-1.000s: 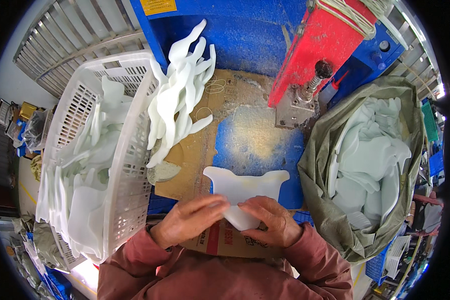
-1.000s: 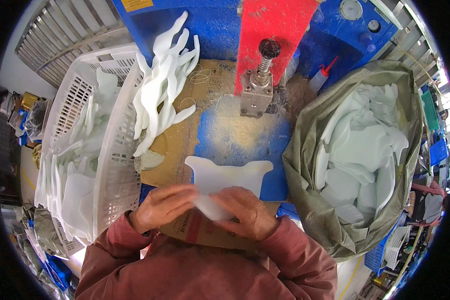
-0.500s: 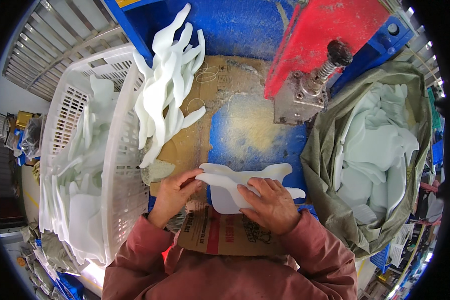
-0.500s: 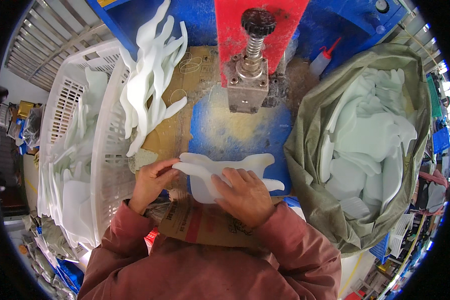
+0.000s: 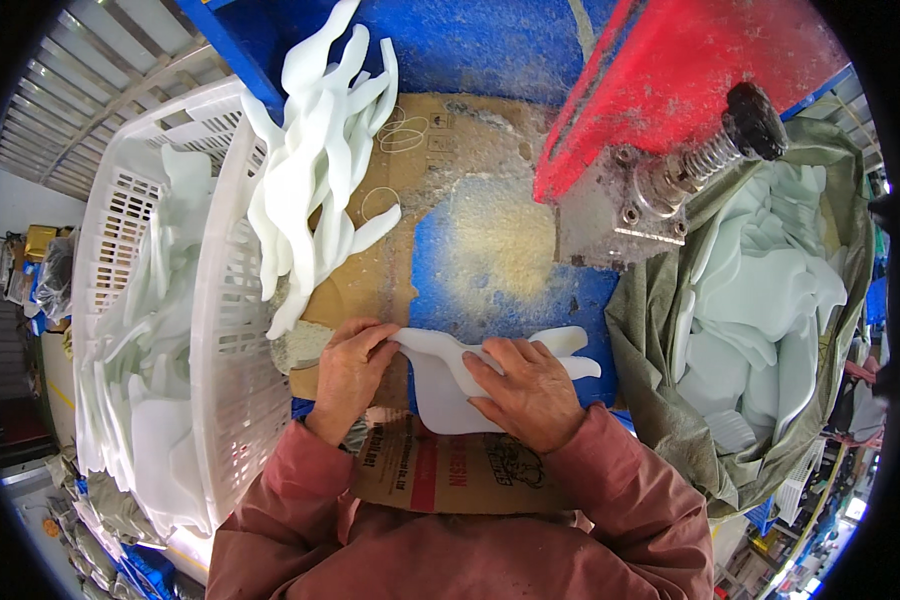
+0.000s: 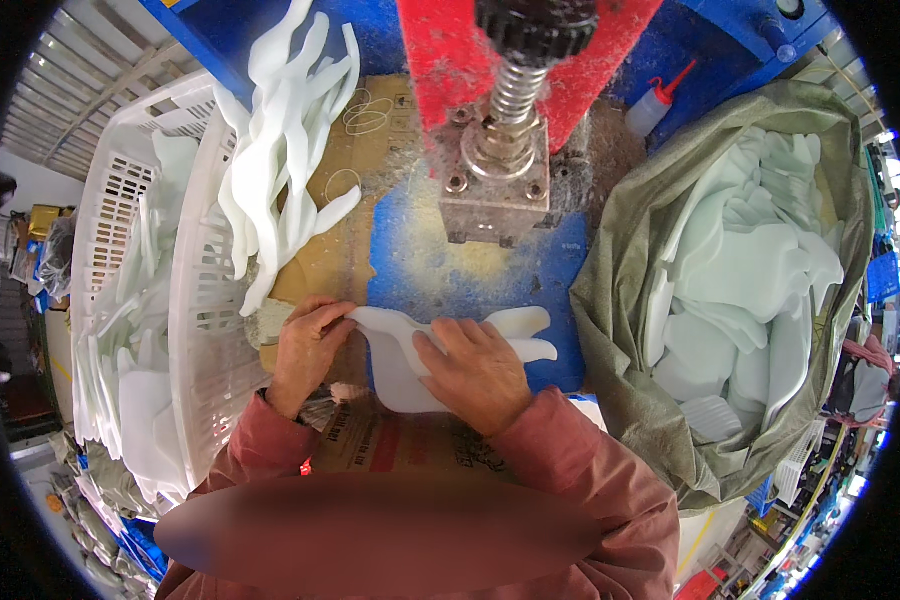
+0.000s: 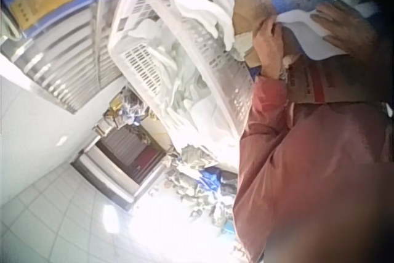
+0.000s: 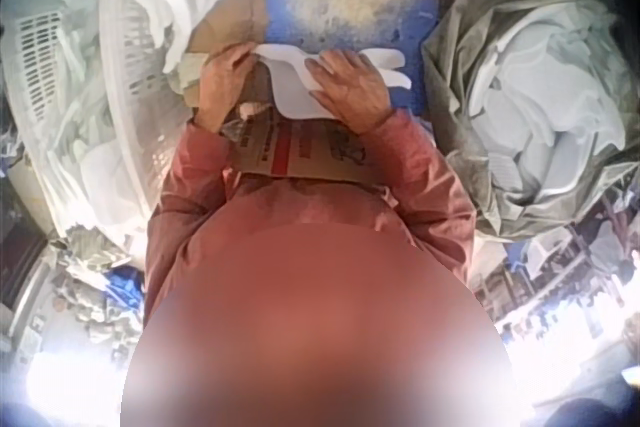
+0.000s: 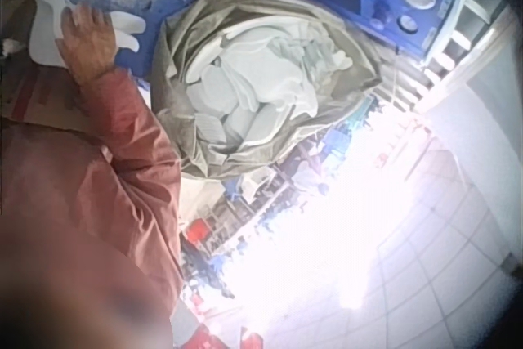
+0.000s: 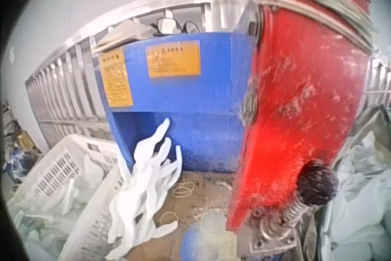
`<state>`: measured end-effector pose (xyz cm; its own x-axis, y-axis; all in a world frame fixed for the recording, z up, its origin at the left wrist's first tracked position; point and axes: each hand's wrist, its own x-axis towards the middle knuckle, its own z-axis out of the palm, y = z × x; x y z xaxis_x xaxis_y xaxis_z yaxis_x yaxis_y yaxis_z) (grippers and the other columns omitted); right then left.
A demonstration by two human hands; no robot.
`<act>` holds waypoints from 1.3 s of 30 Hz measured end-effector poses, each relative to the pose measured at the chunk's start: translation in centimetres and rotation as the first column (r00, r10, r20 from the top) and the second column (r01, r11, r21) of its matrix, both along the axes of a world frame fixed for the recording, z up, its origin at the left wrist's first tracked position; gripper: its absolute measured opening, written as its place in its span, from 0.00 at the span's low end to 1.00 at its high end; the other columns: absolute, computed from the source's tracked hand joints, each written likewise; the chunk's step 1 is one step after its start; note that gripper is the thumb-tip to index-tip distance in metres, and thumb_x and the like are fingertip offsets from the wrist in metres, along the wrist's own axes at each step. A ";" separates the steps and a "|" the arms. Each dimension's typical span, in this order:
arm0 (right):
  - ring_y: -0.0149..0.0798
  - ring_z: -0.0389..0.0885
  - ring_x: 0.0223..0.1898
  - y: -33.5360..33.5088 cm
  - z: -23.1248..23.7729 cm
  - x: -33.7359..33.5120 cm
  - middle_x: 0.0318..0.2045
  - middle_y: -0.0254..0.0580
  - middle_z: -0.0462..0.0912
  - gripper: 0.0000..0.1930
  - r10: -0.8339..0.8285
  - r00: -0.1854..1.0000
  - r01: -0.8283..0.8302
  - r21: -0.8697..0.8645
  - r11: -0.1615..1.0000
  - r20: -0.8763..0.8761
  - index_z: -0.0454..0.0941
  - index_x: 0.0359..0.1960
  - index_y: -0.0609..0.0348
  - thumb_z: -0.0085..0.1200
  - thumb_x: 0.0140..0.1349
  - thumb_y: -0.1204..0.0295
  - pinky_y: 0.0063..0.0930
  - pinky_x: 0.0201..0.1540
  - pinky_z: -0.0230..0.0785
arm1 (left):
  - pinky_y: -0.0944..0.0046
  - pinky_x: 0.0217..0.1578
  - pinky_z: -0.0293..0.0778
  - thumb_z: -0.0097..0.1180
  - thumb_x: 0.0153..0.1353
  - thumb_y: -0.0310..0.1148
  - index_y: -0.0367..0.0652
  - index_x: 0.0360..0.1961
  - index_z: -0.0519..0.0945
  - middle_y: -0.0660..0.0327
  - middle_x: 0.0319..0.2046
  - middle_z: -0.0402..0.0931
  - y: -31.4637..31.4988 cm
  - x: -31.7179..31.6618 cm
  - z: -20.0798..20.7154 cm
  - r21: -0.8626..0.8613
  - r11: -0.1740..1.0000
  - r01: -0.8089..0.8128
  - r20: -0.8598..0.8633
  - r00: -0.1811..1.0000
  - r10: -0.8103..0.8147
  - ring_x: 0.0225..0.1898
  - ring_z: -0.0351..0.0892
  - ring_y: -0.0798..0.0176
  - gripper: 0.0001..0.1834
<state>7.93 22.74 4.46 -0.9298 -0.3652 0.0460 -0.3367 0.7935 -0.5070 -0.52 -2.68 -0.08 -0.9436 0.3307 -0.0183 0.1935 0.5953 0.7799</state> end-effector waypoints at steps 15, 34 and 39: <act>0.48 0.77 0.51 0.1 -0.5 -0.4 0.52 0.46 0.74 0.28 0.011 0.999 -0.012 0.040 0.999 0.048 0.78 0.59 0.59 0.69 0.56 0.67 0.44 0.54 0.71 | 0.50 0.44 0.80 0.67 0.62 0.30 0.42 0.44 0.87 0.51 0.40 0.84 -0.4 -1.3 0.3 -0.139 0.983 0.122 0.009 0.992 -0.122 0.43 0.84 0.43 0.10; 0.43 0.76 0.49 -0.5 -2.2 -1.1 0.47 0.40 0.73 0.22 -0.005 1.000 0.006 0.175 0.984 -0.008 0.83 0.52 0.58 0.68 0.55 0.67 0.40 0.51 0.70 | 0.47 0.38 0.79 0.67 0.61 0.29 0.41 0.38 0.83 0.52 0.34 0.83 0.7 -2.0 -0.1 -0.207 0.976 0.073 0.050 0.997 -0.064 0.39 0.84 0.42 0.06; 0.42 0.77 0.47 -0.6 -3.0 -1.2 0.45 0.39 0.75 0.20 -0.002 0.998 0.015 0.216 0.976 -0.061 0.84 0.50 0.57 0.66 0.55 0.68 0.39 0.51 0.70 | 0.54 0.39 0.80 0.65 0.62 0.27 0.42 0.42 0.84 0.52 0.37 0.83 0.6 -2.3 2.1 -0.119 0.992 0.040 0.119 0.993 -0.025 0.37 0.85 0.47 0.08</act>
